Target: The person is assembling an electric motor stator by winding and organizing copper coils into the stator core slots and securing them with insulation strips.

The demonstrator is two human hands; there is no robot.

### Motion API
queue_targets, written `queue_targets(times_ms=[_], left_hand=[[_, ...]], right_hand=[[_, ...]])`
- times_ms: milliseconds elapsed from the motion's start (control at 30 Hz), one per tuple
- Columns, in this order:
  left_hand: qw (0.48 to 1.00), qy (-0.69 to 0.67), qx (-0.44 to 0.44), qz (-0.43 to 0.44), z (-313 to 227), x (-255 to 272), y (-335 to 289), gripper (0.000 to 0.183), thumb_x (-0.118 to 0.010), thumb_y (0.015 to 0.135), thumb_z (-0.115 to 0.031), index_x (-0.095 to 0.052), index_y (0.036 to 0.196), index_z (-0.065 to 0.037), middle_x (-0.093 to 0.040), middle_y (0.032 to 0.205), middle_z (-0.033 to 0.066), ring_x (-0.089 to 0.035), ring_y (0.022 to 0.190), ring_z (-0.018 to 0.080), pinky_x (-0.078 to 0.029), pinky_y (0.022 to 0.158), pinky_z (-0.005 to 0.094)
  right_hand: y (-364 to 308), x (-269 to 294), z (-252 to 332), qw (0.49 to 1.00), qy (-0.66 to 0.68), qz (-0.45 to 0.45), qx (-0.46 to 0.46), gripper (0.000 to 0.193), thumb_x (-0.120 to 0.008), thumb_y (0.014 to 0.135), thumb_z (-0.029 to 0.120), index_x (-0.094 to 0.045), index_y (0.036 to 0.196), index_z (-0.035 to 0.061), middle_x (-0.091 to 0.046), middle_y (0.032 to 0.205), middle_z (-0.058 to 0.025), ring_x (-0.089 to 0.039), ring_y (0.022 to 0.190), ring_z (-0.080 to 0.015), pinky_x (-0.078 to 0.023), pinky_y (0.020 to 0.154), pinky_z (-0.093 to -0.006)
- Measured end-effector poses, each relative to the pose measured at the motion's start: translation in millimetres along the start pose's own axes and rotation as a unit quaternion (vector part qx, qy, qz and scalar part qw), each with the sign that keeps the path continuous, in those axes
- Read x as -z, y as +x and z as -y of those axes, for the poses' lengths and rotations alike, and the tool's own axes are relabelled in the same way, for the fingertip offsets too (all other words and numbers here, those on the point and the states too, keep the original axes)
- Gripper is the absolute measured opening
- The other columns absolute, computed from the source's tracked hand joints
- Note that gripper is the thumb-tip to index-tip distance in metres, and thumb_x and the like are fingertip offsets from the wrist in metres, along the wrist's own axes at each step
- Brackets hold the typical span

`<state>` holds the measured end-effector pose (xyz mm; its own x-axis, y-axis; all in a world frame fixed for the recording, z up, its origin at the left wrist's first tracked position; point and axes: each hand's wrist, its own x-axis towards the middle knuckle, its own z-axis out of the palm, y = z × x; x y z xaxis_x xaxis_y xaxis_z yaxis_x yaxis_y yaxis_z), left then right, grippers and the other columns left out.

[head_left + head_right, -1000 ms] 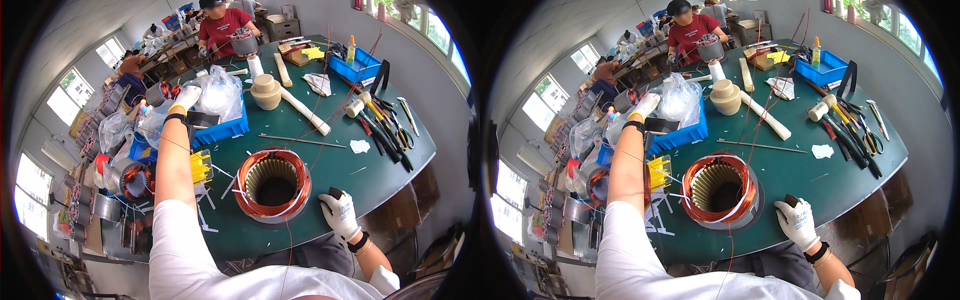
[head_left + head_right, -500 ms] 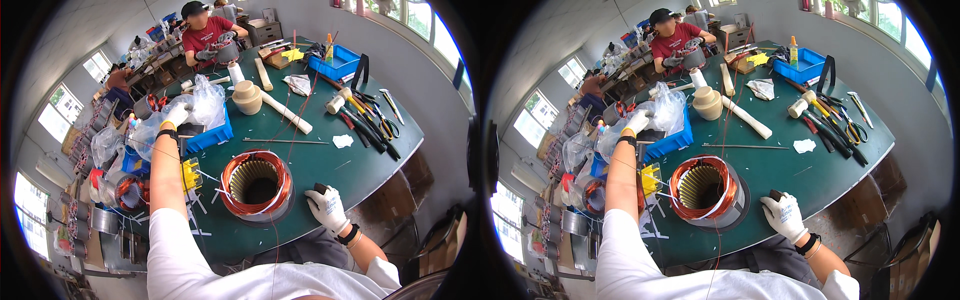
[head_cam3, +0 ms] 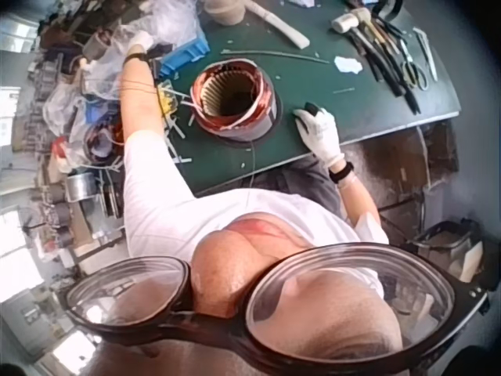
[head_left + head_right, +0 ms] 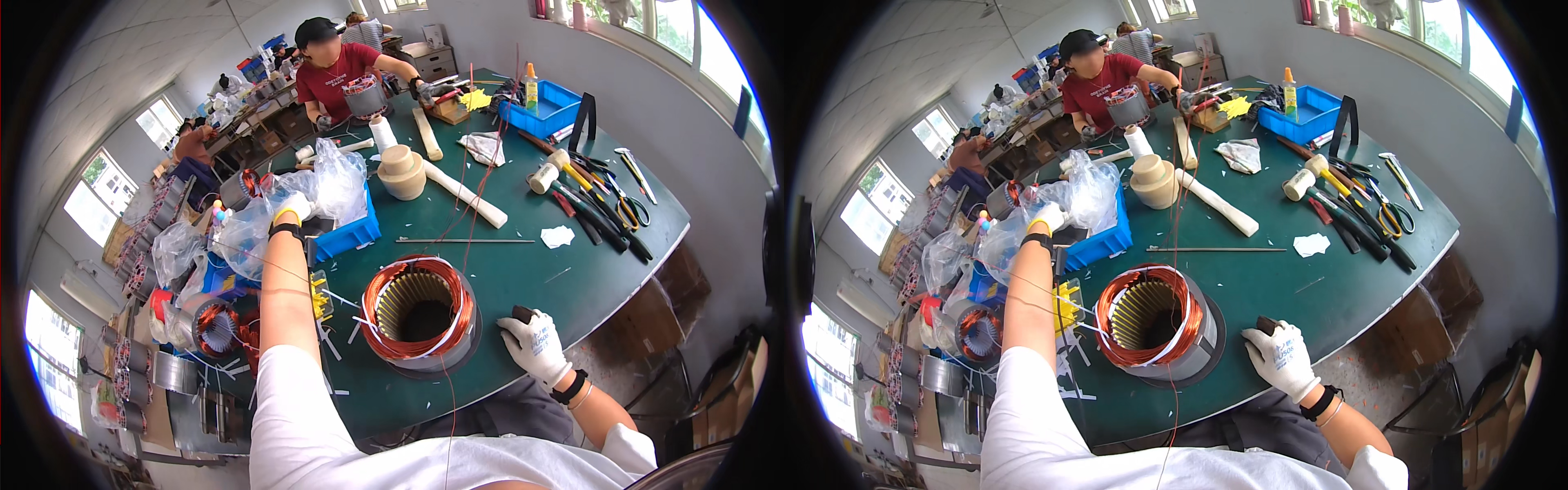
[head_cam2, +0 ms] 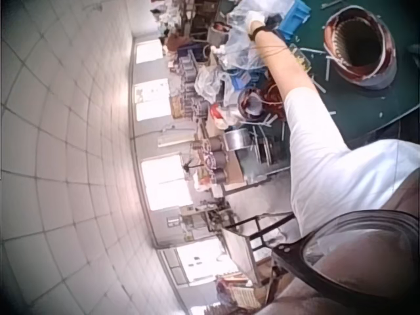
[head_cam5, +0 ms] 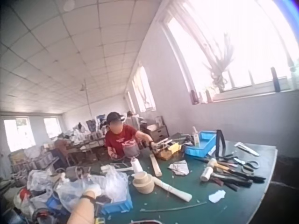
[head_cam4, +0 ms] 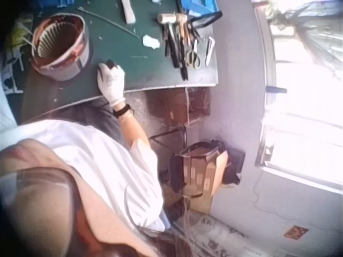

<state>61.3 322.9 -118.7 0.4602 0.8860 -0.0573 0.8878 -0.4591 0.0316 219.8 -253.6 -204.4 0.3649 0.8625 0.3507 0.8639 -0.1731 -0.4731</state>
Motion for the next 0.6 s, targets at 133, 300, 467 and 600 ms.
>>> queue_targets(times_ms=[133, 300, 467, 600], left_hand=[[0.997, 0.058, -0.008, -0.042, -2.8, -15.1, 1.3, 0.043, -0.052, 0.087, -0.033, -0.067, 0.109, 0.001, -0.063, 0.115, 0.0261, -0.06, 0.111, 0.0405, -0.048, 0.093, 0.0448], [0.995, 0.069, 0.005, -0.075, -12.2, -10.4, -14.0, 0.033, -0.051, 0.087, -0.025, -0.07, 0.107, -0.005, -0.067, 0.112, 0.0205, -0.064, 0.108, 0.037, -0.05, 0.09, 0.0451], [0.99, 0.113, 0.001, -0.081, -24.0, 2.6, -35.2, 0.037, -0.056, 0.086, -0.026, -0.064, 0.118, -0.008, -0.064, 0.123, 0.0152, -0.062, 0.112, 0.0326, -0.049, 0.093, 0.0473], [0.981, 0.155, -0.066, -0.091, -24.3, 8.1, -43.5, 0.034, -0.056, 0.086, -0.027, -0.066, 0.114, -0.011, -0.065, 0.119, 0.0154, -0.064, 0.108, 0.033, -0.05, 0.09, 0.0458]], right_hand=[[1.1, 1.5, 1.0, 0.999, 0.019, -0.032, 0.019, 0.02, -0.068, 0.075, 0.008, -0.069, 0.094, 0.0066, -0.061, 0.086, -0.0163, -0.059, 0.081, -0.037, -0.046, 0.073, -0.045], [0.7, 2.3, 0.2, 0.999, 0.02, -0.028, 0.014, 0.019, -0.068, 0.075, 0.009, -0.069, 0.094, 0.0068, -0.062, 0.086, -0.0168, -0.059, 0.08, -0.0369, -0.046, 0.074, -0.0448], [-1.0, 0.4, -1.6, 1.0, -0.012, -0.01, 0.001, 0.021, -0.066, 0.079, 0.016, -0.07, 0.099, 0.0112, -0.065, 0.093, -0.0138, -0.061, 0.089, -0.0344, -0.048, 0.079, -0.0431], [-1.4, -0.9, -2.4, 1.0, -0.003, -0.007, 0.008, 0.021, -0.066, 0.079, 0.017, -0.07, 0.099, 0.0117, -0.066, 0.095, -0.0145, -0.061, 0.089, -0.035, -0.048, 0.08, -0.0434]])
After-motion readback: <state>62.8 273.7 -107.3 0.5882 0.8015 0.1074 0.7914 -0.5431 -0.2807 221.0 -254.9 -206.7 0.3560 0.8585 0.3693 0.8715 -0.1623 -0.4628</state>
